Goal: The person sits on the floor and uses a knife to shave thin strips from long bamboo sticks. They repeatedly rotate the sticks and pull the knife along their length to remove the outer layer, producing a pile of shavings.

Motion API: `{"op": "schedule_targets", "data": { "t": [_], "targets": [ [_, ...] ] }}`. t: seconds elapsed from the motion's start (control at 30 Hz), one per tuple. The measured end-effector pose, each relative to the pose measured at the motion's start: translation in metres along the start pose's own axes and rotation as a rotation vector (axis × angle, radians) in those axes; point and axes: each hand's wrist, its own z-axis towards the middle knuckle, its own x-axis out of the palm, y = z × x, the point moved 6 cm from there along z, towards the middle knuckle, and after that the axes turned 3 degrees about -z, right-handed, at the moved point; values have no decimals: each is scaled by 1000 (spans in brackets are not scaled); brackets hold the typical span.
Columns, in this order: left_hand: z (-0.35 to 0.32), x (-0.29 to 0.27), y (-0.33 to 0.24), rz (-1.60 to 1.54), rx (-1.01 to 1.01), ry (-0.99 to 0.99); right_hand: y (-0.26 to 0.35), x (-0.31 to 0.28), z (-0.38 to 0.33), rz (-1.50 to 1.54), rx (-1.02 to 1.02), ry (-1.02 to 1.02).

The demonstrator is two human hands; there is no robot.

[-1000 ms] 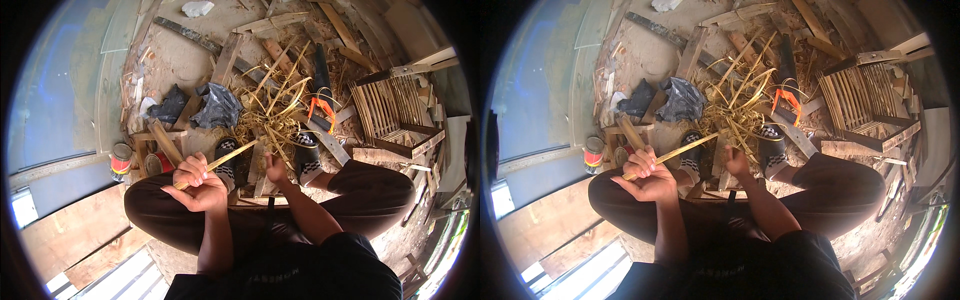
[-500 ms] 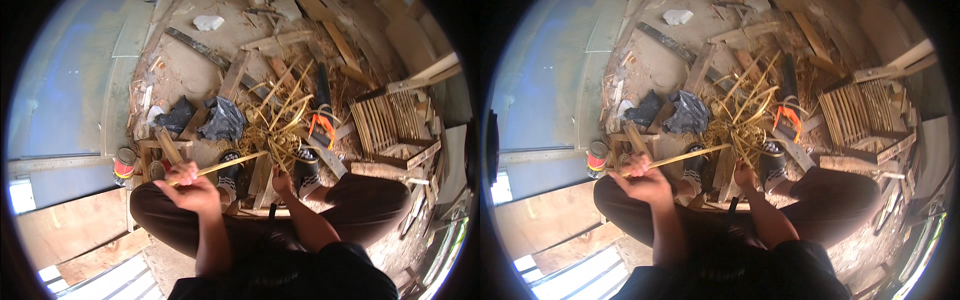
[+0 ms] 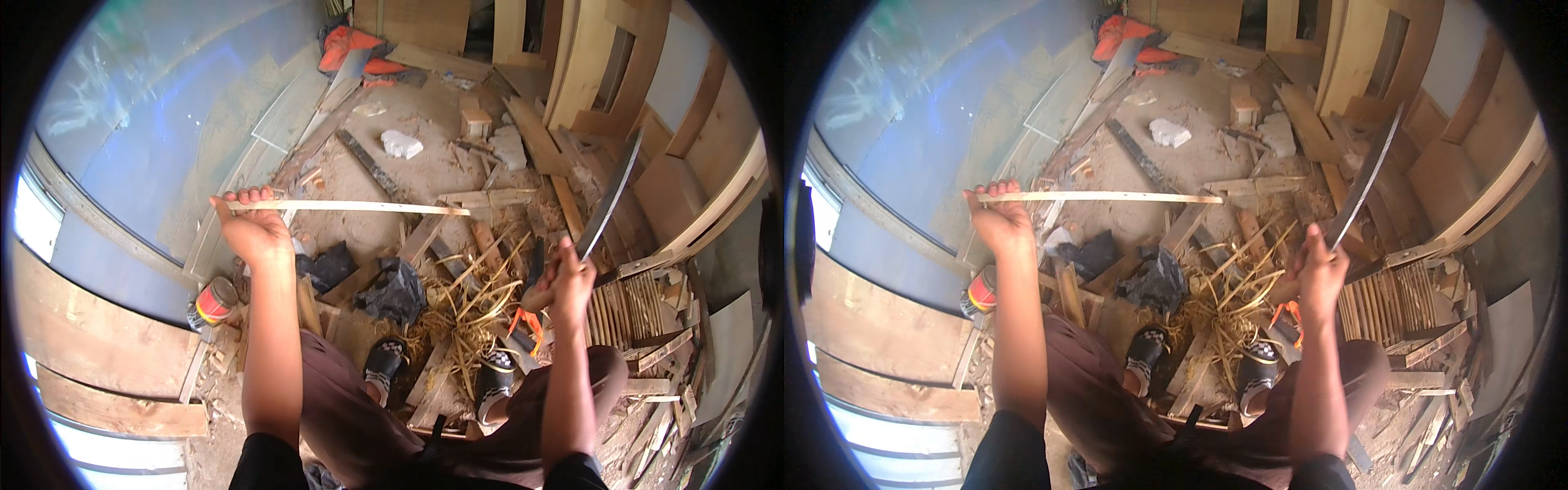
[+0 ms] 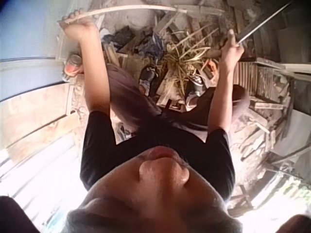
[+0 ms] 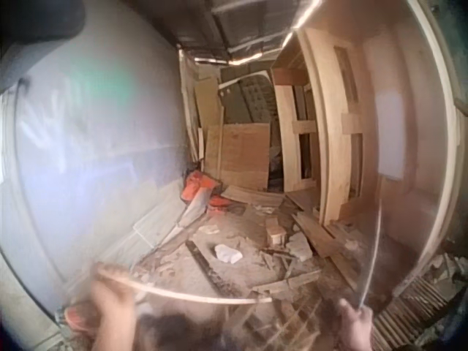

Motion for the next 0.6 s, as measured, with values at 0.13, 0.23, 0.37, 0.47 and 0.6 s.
{"op": "schedule_targets", "data": {
  "t": [0.13, 0.23, 0.37, 0.47, 0.6],
  "targets": [
    [21, -41, 14, -70, -65, -167, 61, 14, 26, -69, -195, 35],
    [34, -50, 29, -174, -140, -175, 28, -11, 55, -115, -215, -112],
    [41, -62, 29, -274, -150, -236, 3, 39, 32, 109, 102, -5],
    [39, -60, 37, -294, -174, -316, -10, 66, 42, 72, 176, -7],
    [33, -49, 24, -312, -93, -282, -22, 104, 42, 267, 307, 110]
  ]
}}
